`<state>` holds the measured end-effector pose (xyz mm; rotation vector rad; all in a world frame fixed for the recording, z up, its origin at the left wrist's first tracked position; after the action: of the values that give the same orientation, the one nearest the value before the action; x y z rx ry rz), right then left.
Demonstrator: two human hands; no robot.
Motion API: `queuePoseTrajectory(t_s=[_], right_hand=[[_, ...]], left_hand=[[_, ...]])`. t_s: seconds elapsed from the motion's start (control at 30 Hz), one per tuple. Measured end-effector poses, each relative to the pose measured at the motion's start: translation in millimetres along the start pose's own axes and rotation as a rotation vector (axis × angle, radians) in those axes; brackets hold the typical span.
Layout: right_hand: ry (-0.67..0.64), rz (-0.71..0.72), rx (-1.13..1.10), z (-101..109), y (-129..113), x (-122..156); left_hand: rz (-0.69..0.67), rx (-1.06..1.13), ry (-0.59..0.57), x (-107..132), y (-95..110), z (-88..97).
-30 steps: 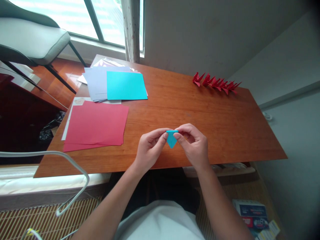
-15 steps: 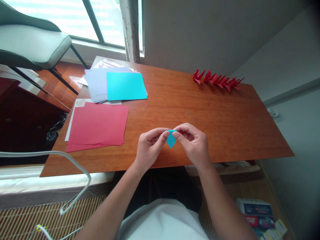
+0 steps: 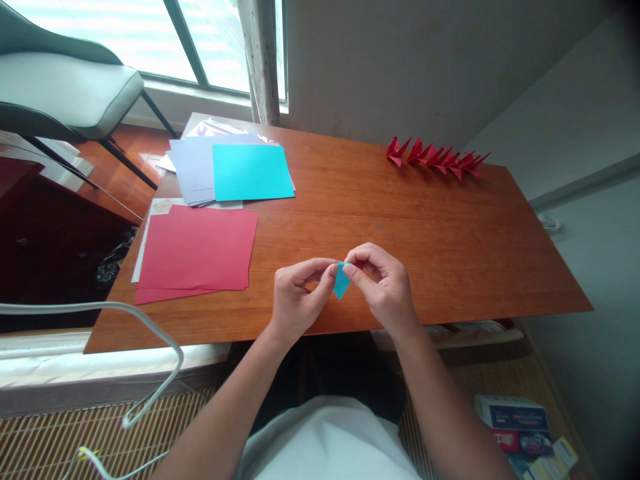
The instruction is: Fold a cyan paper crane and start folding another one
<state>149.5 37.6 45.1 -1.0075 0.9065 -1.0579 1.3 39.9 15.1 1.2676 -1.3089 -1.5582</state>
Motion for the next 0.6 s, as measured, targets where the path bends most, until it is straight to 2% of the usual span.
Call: queuePoseTrajectory(t_s=[0.23, 0.5, 0.6], right_hand=[[0.002, -0.01, 0.01, -0.5, 0.6, -0.4], [-0.116, -0.048, 0.044, 2.8, -2.1, 0.5], [-0.134, -0.047, 0.111, 6.6, -3.2, -0.5]], left_hand=[[0.064, 0.141, -0.023, -2.7, -8.4, -3.3], [-0.024, -0.057, -0.078, -0.9, -0.1, -0.8], [0.003, -0.053, -0.099, -2.4, -0.8, -3.7]])
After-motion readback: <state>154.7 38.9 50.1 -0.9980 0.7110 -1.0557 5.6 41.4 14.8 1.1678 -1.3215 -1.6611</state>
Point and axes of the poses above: each hand's wrist, its own x-axis away from the middle knuckle, its own z-axis out of the back of the hand, y = z × x, the point moved 6 cm from there along -x, towards the middle knuckle, and after that the axes turned 12 degrees about -y, right-handed, at the moved point
